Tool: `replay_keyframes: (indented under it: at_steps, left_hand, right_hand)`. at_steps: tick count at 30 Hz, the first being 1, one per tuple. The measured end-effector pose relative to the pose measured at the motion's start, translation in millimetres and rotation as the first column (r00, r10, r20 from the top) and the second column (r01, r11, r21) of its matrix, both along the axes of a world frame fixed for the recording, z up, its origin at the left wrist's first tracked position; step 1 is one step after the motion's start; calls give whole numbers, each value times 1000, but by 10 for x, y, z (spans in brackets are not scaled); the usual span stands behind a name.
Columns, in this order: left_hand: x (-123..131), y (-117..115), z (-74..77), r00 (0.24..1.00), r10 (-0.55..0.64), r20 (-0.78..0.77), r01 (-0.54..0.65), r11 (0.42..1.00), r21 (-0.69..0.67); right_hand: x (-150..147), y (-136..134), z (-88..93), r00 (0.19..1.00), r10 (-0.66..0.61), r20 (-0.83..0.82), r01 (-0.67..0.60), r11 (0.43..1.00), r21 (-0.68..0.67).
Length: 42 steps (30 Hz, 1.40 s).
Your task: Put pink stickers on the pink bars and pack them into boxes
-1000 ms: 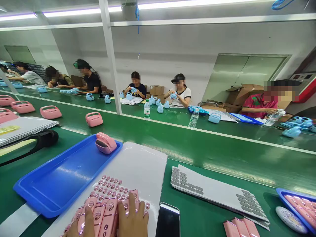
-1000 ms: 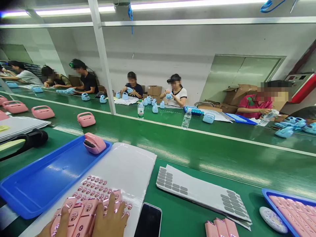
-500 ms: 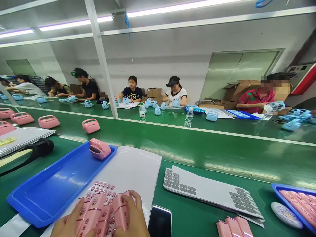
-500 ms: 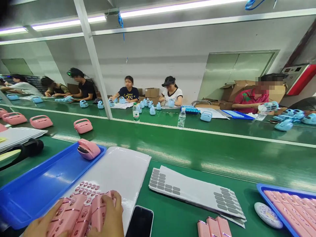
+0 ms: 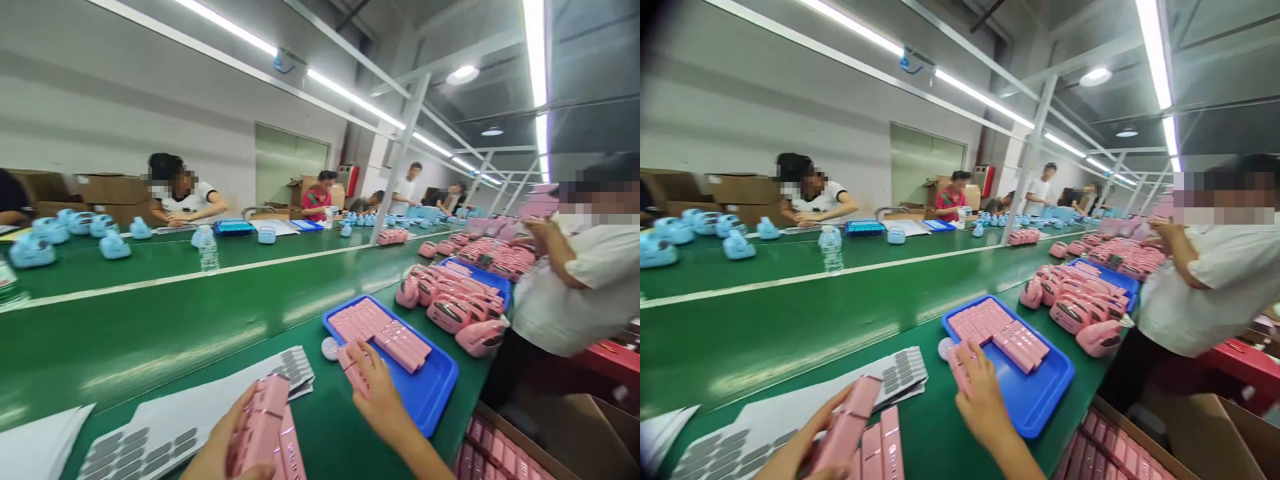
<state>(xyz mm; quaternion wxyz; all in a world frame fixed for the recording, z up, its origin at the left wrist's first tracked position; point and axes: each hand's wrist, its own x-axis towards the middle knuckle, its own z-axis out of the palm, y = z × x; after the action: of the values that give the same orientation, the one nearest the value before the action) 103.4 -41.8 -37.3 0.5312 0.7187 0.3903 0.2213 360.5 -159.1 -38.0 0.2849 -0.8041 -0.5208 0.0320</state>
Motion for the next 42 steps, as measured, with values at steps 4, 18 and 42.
replay_keyframes:
  at_steps: [4,18,42]
  left_hand:
    - [1079,-161,227,974,-208,-94,194,971,-137]
    - [2487,-543,20,885,-288,-366,328,943,51]
    - [2807,-572,38,772,-242,-588,471,838,275]
  right_hand:
    - [873,-189,-260,1000,-2,21,3,997,-80]
    - [875,-511,-343,825,-216,-522,401,874,273]
    - [1291,-662,-442,496,-645,-581,824,560,81]
